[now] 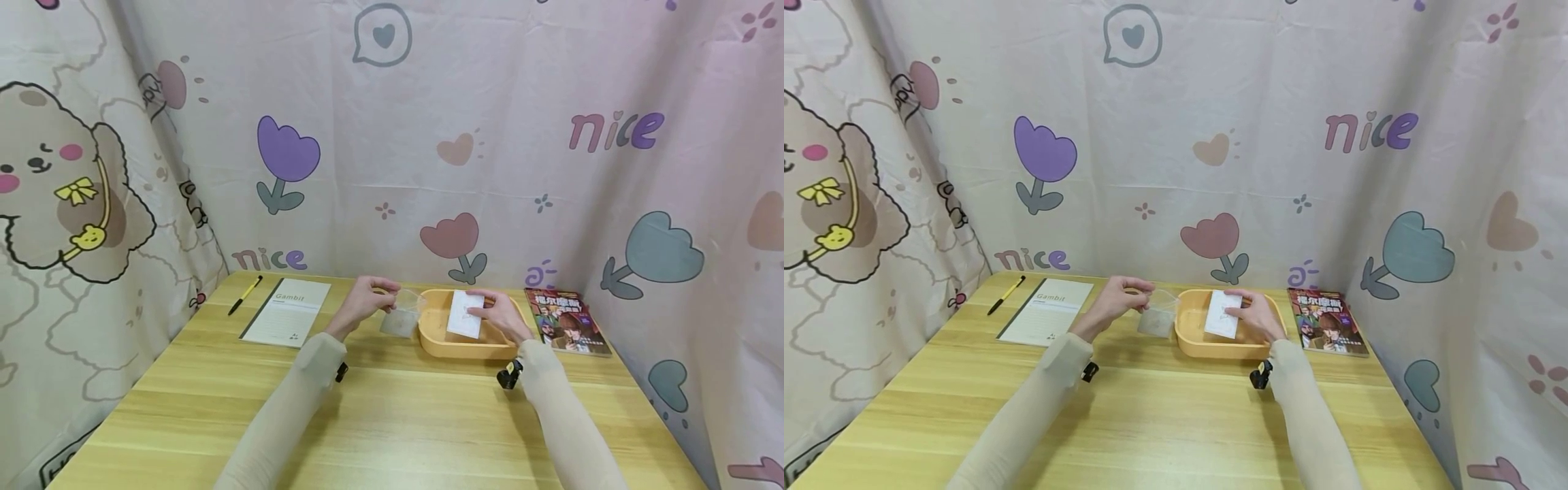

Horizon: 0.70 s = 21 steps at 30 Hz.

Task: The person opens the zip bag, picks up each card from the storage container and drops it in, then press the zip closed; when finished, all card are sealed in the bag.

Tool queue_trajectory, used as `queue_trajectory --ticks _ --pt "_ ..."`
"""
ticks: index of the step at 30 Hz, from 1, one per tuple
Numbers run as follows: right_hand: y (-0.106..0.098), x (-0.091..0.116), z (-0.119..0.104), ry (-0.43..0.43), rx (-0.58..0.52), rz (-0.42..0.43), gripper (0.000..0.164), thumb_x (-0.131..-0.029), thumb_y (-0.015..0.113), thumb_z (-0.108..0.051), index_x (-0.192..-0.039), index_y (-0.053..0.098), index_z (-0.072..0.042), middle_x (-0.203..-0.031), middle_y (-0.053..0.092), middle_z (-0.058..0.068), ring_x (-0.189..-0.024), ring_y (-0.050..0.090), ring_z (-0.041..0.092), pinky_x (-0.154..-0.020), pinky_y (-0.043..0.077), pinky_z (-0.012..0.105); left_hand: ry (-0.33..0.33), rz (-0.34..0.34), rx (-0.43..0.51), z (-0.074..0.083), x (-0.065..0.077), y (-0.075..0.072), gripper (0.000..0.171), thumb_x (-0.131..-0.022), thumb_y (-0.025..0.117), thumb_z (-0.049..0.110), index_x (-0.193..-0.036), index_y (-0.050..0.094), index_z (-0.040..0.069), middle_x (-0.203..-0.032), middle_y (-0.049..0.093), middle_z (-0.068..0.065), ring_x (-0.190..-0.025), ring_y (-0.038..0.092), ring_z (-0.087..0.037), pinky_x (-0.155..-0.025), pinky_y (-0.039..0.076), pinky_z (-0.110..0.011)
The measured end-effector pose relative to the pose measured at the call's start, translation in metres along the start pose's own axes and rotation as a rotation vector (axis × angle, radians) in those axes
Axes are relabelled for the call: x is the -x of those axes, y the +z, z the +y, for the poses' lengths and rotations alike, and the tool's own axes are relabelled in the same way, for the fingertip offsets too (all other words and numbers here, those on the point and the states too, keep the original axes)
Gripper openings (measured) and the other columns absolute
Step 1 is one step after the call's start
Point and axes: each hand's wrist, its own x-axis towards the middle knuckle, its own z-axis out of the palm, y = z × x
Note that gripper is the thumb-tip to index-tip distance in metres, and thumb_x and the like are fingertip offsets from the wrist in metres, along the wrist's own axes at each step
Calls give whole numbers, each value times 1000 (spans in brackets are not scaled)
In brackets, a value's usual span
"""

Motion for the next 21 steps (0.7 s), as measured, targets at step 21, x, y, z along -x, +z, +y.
queue_trajectory --ticks 21 --pt "16 1 -43 -157 -215 47 57 -85 73 0 -138 53 -3 -105 64 10 -82 69 14 -67 62 32 -7 16 13 6 0 -3 26 -84 64 -4 -109 71 -4 -103 71 -18 -68 66 -14 -71 61 -37"
